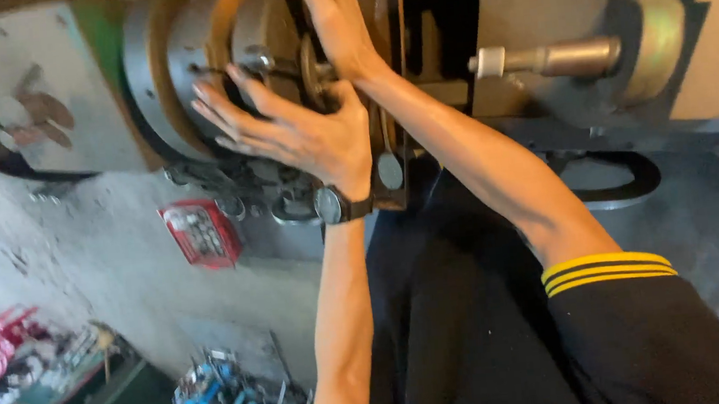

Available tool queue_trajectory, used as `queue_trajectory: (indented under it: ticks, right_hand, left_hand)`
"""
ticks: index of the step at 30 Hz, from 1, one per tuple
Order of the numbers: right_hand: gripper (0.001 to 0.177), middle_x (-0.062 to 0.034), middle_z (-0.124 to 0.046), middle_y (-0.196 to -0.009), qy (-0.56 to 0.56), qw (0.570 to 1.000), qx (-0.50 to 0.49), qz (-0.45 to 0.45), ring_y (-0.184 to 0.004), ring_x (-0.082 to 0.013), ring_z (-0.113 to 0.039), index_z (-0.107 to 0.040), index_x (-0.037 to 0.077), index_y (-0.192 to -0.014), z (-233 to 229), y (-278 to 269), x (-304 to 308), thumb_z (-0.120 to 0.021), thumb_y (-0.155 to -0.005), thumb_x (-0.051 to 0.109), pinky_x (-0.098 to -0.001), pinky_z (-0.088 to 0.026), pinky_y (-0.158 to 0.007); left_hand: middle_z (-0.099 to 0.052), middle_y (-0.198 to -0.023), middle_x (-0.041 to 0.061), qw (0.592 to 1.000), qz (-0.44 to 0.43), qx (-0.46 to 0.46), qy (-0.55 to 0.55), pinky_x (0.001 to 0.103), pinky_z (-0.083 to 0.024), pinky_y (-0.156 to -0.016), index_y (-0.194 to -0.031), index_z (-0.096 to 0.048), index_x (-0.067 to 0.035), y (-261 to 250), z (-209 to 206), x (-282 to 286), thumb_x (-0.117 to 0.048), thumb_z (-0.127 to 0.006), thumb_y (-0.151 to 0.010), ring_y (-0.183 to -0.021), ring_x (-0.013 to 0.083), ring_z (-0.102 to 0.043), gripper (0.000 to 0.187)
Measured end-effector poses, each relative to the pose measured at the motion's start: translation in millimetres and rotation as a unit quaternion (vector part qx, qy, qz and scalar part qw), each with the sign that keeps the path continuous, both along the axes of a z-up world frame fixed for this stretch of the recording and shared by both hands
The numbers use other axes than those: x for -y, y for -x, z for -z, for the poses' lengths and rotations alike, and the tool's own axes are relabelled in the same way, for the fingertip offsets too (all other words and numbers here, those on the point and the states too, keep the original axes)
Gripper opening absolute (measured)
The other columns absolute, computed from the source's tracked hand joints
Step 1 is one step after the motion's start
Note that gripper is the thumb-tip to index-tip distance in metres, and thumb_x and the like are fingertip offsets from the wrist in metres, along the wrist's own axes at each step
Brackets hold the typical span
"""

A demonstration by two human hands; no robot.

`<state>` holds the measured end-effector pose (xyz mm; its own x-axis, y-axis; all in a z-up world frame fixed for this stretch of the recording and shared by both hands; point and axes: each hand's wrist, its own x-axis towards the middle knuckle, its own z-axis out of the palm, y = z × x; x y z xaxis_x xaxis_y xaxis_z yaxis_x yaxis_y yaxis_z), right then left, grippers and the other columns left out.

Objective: The person operates a metalworking lathe, using a wrench to tighten bolts on the chuck and adjusting the machine's controls. They then pick up a metal ring from the floor and wipe the chuck with a cloth.

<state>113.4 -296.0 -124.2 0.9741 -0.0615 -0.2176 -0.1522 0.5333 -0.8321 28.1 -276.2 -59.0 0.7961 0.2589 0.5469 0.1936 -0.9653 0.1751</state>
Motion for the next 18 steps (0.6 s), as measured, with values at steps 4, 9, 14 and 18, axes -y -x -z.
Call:
queue_trajectory:
  ticks: [4, 9, 14, 18]
  right_hand:
    - [0.042, -0.0041, -0.069, -0.078, -0.021, 1.0, 0.004, 0.0, -0.073, -0.012, -0.064, -0.071, 0.013, -0.08, -7.9, -1.7, 8.4, -0.047, -0.08, 0.048, -0.0242, -0.05, -0.069]
    - [0.046, -0.0115, -0.069, -0.087, -0.097, 0.993, 0.05, -0.051, -0.082, -0.0204, -0.066, -0.067, 0.01, -0.093, -1.5, 2.2, 1.3, -0.046, -0.084, 0.049, -0.0311, -0.053, -0.075]
    - [0.045, -0.0067, -0.069, -0.099, 0.051, 0.998, 0.001, 0.025, -0.091, -0.0146, -0.062, -0.068, 0.01, -0.098, 8.4, 20.8, 11.0, -0.045, -0.084, 0.046, -0.0289, -0.046, -0.083]
    - [0.024, -0.0093, -0.059, -0.113, 0.357, 0.926, -0.012, 0.118, -0.109, -0.0222, -0.055, -0.057, 0.007, -0.112, 27.1, 103.3, 31.8, -0.05, -0.093, 0.02, -0.0342, -0.041, -0.095]
  left_hand:
    - [-0.008, -0.155, 0.013, 1.0, 0.022, -0.017, 0.005, 0.057, -0.022, -0.128, -0.146, -0.018, -0.011, 0.8, -2.0, -1.6, -0.038, -0.06, -0.092, -0.15, 0.0358, -0.012, 0.074]
    - [-0.001, -0.157, 0.012, 0.996, -0.01, -0.094, -0.005, 0.066, -0.01, -0.125, -0.149, -0.011, -0.012, 7.9, -2.6, -9.1, -0.016, -0.082, -0.072, -0.151, 0.0345, 0.001, 0.105]
    - [0.006, -0.158, 0.006, 0.975, 0.146, -0.111, 0.122, 0.06, -0.009, -0.131, -0.151, -0.012, -0.019, 24.5, -26.9, -47.4, -0.016, -0.08, -0.085, -0.152, 0.0291, 0.005, 0.095]
    - [-0.024, -0.151, -0.002, 0.928, 0.323, 0.088, 0.166, 0.049, -0.032, -0.127, -0.14, -0.031, -0.021, 6.8, -63.8, -108.5, -0.023, -0.064, -0.092, -0.145, 0.0199, -0.027, 0.058]
